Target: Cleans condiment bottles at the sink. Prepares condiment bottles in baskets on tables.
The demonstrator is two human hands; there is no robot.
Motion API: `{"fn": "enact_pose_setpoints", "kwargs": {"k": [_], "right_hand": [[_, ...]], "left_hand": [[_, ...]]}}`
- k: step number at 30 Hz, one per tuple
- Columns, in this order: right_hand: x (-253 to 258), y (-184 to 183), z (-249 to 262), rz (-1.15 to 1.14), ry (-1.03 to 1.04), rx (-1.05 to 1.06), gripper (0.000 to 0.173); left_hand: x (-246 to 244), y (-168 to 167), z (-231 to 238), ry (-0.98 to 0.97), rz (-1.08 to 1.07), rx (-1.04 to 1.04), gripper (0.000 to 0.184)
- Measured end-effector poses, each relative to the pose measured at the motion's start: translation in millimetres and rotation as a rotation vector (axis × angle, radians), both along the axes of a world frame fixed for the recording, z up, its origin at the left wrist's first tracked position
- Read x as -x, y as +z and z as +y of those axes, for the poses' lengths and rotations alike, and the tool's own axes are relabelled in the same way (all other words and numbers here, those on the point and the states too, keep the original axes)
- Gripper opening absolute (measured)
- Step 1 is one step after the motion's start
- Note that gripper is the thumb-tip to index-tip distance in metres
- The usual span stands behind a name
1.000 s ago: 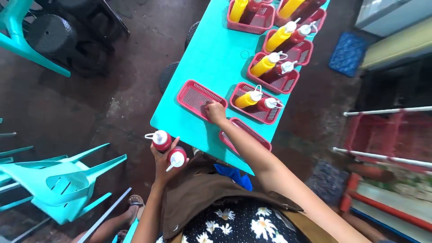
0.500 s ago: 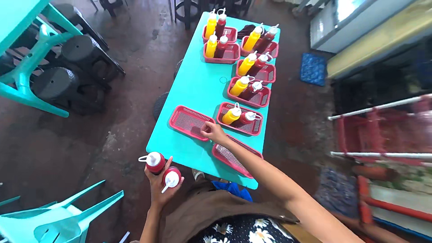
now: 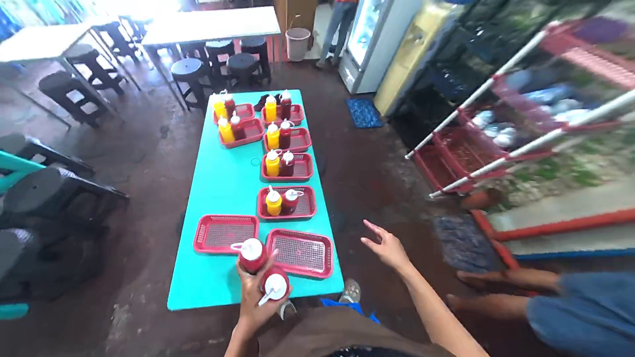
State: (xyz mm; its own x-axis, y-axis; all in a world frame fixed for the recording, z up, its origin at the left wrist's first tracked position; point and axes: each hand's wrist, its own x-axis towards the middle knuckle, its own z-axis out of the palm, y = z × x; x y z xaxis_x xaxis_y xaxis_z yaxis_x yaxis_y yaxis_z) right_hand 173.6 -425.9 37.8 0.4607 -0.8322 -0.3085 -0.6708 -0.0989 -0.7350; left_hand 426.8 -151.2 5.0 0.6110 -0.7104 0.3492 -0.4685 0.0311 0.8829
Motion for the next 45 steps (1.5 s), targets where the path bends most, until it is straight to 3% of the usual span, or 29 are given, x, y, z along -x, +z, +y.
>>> {"fn": "enact_pose_setpoints", "kwargs": {"k": [5,11,15,19,26,29,32,40,42,45], "right_hand": [[41,25,-28,-0.176,0.143,0.159,0.026],[86,94,-96,-0.568,0.442,0.442,0.025],[122,129,-140,-0.546,0.616,0.556,0.026],[155,135,-189,-0.536,0.595,0.536,0.010],[178,126,-280,-0.619,0.583,0.356,0.006],[194,142,-308,-0.479,0.519,0.311,0.003],[220,131,-369,-0.538,0.530,0.393,0.008],[326,132,-428,-0.429,0.076,0.445,0.002],[364,128,-432,-0.475,-0.076,0.434,0.003],[426,125,-435,-0.492,-0.257,0.420,0.005]], "left_hand": [[66,16,-79,-0.260,0.016,0.058,0.075],[161,37,-194,-0.505,-0.034,-0.012,0.078],[224,42,-250,-0.587,0.016,-0.036,0.075],[262,50,-293,-0.617,0.028,-0.078,0.077],[289,53,-372,-0.675,0.208,-0.080,0.074],[290,53,-417,-0.752,0.192,-0.107,0.070],[295,60,-478,-0.860,0.211,-0.111,0.070],[363,65,-612,-1.174,0.159,-0.184,0.071],[396,73,-639,-1.274,0.216,-0.251,0.079],[453,77,-673,-1.461,0.320,-0.349,0.109]]}}
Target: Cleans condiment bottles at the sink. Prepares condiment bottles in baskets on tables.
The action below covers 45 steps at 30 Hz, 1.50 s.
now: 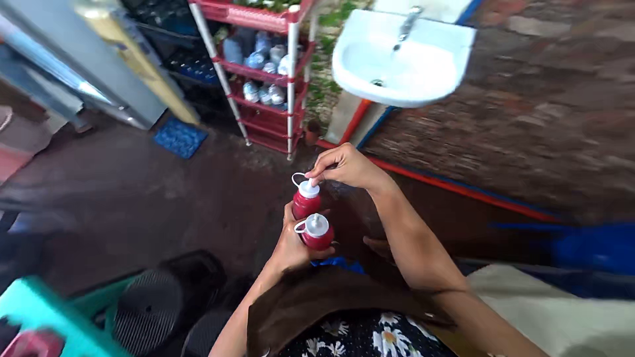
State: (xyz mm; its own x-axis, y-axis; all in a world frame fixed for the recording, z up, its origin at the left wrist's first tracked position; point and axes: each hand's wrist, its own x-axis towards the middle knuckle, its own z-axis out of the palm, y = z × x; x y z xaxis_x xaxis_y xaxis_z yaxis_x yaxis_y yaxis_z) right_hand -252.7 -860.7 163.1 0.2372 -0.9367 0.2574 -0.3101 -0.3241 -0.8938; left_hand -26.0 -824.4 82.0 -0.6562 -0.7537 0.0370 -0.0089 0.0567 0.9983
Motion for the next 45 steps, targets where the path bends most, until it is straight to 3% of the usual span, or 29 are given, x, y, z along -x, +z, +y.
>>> {"fn": "enact_pose_setpoints", "kwargs": {"k": [2,5,7,9,11,14,16,20,26,31,33,35,38,40,42,45], "right_hand": [[46,6,-1,0.036,-0.060,0.007,0.007],[127,15,-8,0.058,-0.167,0.083,0.024],[191,22,-25,0.110,-0.371,0.066,0.030],[260,26,-58,0.185,-0.623,-0.029,0.031],[328,27,-105,0.271,-0.794,-0.141,0.034],[405,18,-174,0.391,-0.877,-0.190,0.041],[433,14,-212,0.495,-0.883,-0.230,0.054],[453,2,-259,0.693,-0.865,-0.293,0.061],[462,-5,-275,0.809,-0.830,-0.235,0.046],[476,-9,-273,0.802,-0.743,-0.184,0.046],[475,-6,-257,0.729,-0.754,-0.197,0.055],[465,0,-229,0.607,-0.805,-0.176,0.046],[448,-10,-199,0.317,-0.551,-0.381,0.032],[440,-28,-201,0.198,-0.424,-0.531,0.048],[437,-42,-211,0.165,-0.474,-0.544,0.063],[437,-50,-227,0.021,-0.466,-0.560,0.048]], "left_hand": [[42,-4,-24,-0.128,0.062,0.028,0.109],[114,5,-65,-0.211,0.157,0.220,0.079],[168,21,-92,-0.185,0.214,0.273,0.071],[224,38,-113,-0.102,0.259,0.204,0.079],[279,53,-135,-0.026,0.281,0.131,0.099],[350,65,-166,0.066,0.313,0.068,0.106],[388,70,-185,0.158,0.271,0.088,0.104],[443,61,-220,0.355,0.043,0.141,0.076],[491,14,-256,0.520,-0.173,0.094,0.072],[517,2,-264,0.561,-0.441,-0.036,0.072],[522,-2,-269,0.526,-0.518,-0.110,0.072],[528,-2,-276,0.499,-0.557,-0.195,0.076],[540,2,-281,0.453,-0.616,-0.263,0.076],[544,2,-283,0.383,-0.672,-0.292,0.067],[547,-4,-285,0.332,-0.623,-0.312,0.062],[554,-5,-292,0.284,-0.559,-0.412,0.050]]}}
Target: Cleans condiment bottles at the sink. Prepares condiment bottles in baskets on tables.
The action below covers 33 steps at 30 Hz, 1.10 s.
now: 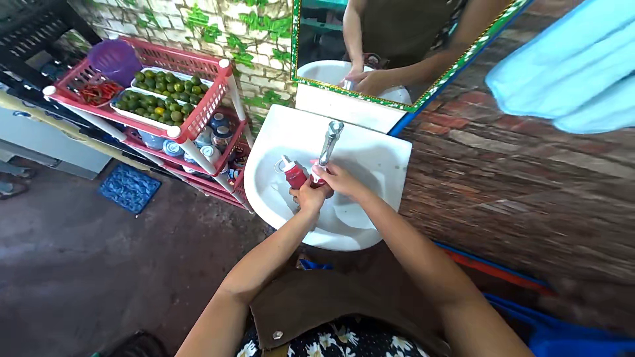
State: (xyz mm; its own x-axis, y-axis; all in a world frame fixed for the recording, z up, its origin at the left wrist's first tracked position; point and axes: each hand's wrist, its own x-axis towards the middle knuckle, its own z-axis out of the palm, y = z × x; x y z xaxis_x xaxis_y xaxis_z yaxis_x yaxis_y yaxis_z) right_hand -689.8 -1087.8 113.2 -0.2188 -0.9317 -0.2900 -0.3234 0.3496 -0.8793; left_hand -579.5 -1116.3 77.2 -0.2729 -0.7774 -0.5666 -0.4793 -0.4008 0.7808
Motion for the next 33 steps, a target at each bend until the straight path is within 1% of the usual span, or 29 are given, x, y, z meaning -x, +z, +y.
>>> {"fn": "enact_pose_setpoints", "kwargs": {"k": [2,4,6,8,12,14,18,20,23,25,27,30,33], "right_hand": [[1,0,-6,-0.147,-0.034,-0.030,0.041],[0,1,-9,-0.288,-0.105,-0.043,0.035],[-5,0,-13,-0.361,-0.167,-0.043,0.029],[-10,-5,-16,-0.386,-0.184,-0.001,0.027],[-5,-15,-9,-0.399,-0.049,0.055,0.034],[2,-18,-5,-0.410,0.016,0.044,0.037],[18,-25,-2,-0.388,0.130,0.046,0.043],[22,-31,-3,-0.361,0.114,0.053,0.040],[9,-23,-9,-0.238,0.026,0.078,0.035],[-1,-25,-11,-0.131,-0.007,0.163,0.034],[-5,-29,-11,-0.083,-0.015,0.214,0.038],[4,-32,-10,-0.140,0.002,0.205,0.041],[9,-29,-9,-0.186,-0.013,0.149,0.036]], "left_hand": [[1,0,-8,-0.025,-0.008,-0.044,0.049],[-1,0,-14,-0.051,-0.023,-0.035,0.052],[-1,0,-19,-0.059,-0.030,-0.005,0.055],[-1,-2,-23,-0.049,-0.027,0.006,0.054],[-2,-8,-26,-0.086,-0.044,0.026,0.051],[-2,-11,-26,-0.114,-0.057,0.034,0.051],[-4,-16,-27,-0.122,-0.012,0.029,0.055],[-4,-17,-27,-0.120,0.010,0.029,0.052],[-3,-16,-29,-0.117,0.018,0.013,0.044],[-3,-12,-29,-0.099,0.016,0.001,0.040],[-4,-11,-29,-0.083,0.004,-0.002,0.038],[-5,-14,-30,-0.072,-0.006,-0.018,0.043],[-3,-21,-30,-0.062,0.004,-0.016,0.042]]}}
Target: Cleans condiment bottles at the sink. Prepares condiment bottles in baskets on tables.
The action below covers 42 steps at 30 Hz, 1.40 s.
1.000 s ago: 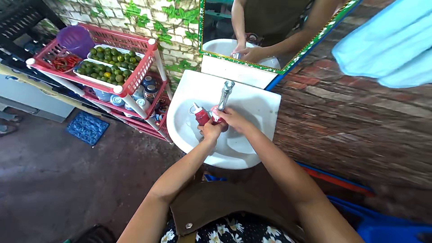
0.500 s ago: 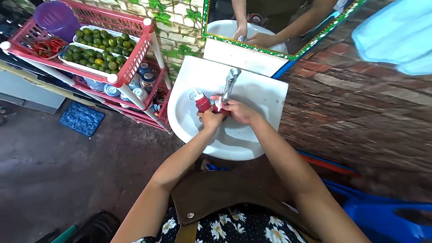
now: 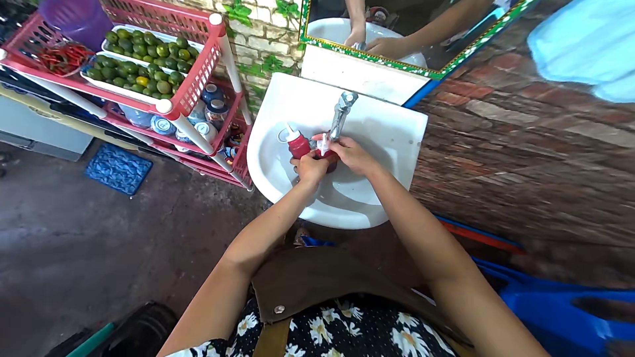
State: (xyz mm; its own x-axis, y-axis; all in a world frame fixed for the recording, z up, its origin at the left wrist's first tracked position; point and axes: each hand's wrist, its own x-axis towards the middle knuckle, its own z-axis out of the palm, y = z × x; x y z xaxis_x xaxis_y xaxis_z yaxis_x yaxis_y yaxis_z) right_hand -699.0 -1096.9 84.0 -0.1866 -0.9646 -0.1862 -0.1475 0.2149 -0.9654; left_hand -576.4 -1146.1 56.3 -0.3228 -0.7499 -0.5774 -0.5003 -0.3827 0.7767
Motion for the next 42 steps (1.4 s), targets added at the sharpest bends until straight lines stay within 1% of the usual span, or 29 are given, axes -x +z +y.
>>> {"fn": "enact_pose_setpoints", "kwargs": {"k": [2,4,8,11,13,15,16,17,19,21,23,24,26,30,32,35,37,39,42], "right_hand": [[-1,-1,0,0.012,-0.017,0.014,0.031],[-2,-1,0,0.024,-0.018,0.037,0.029],[-5,3,2,-0.045,-0.052,0.019,0.035],[-6,3,7,0.046,0.016,0.035,0.038],[-5,-2,9,0.117,0.030,0.056,0.047],[-1,-5,11,0.141,0.009,0.053,0.052],[1,-5,12,0.153,0.022,0.043,0.054],[3,-5,14,0.173,0.049,0.027,0.055],[7,-1,17,0.240,0.086,-0.016,0.057],[11,2,16,0.364,0.098,-0.057,0.059],[12,3,13,0.492,0.142,-0.116,0.065],[12,3,11,0.511,0.172,-0.158,0.068],[11,0,11,0.441,0.210,-0.167,0.067],[19,1,25,0.245,0.289,-0.153,0.067],[25,5,34,0.245,0.254,-0.139,0.065],[32,10,45,0.271,0.135,-0.168,0.066],[33,8,50,0.230,0.070,-0.161,0.066],[33,5,53,0.186,0.029,-0.127,0.066],[29,1,55,0.094,0.003,-0.122,0.066]], "left_hand": [[-2,3,1,-0.010,-0.011,-0.003,0.043],[-1,2,1,-0.002,-0.011,0.001,0.045],[-2,5,1,-0.012,-0.006,0.000,0.045],[-5,12,3,-0.045,-0.024,0.013,0.045],[-8,14,4,-0.070,-0.051,0.070,0.055],[-13,13,4,-0.072,-0.026,0.134,0.073],[-15,12,3,-0.065,-0.008,0.161,0.079],[-18,11,3,-0.057,0.012,0.189,0.081],[-23,8,1,-0.046,0.063,0.237,0.075],[-26,5,-1,-0.048,0.105,0.260,0.068],[-30,4,-2,-0.068,0.126,0.274,0.065],[-32,4,-3,-0.088,0.126,0.283,0.065],[-37,6,-8,-0.125,0.137,0.299,0.061],[-45,2,-20,-0.122,0.202,0.305,0.053],[-43,2,-19,-0.149,0.202,0.351,0.045],[-34,3,-12,-0.261,0.174,0.479,0.030],[-28,5,-8,-0.331,0.183,0.496,0.022],[-24,7,-8,-0.342,0.211,0.489,0.016],[-23,5,-9,-0.290,0.245,0.466,0.004]]}}
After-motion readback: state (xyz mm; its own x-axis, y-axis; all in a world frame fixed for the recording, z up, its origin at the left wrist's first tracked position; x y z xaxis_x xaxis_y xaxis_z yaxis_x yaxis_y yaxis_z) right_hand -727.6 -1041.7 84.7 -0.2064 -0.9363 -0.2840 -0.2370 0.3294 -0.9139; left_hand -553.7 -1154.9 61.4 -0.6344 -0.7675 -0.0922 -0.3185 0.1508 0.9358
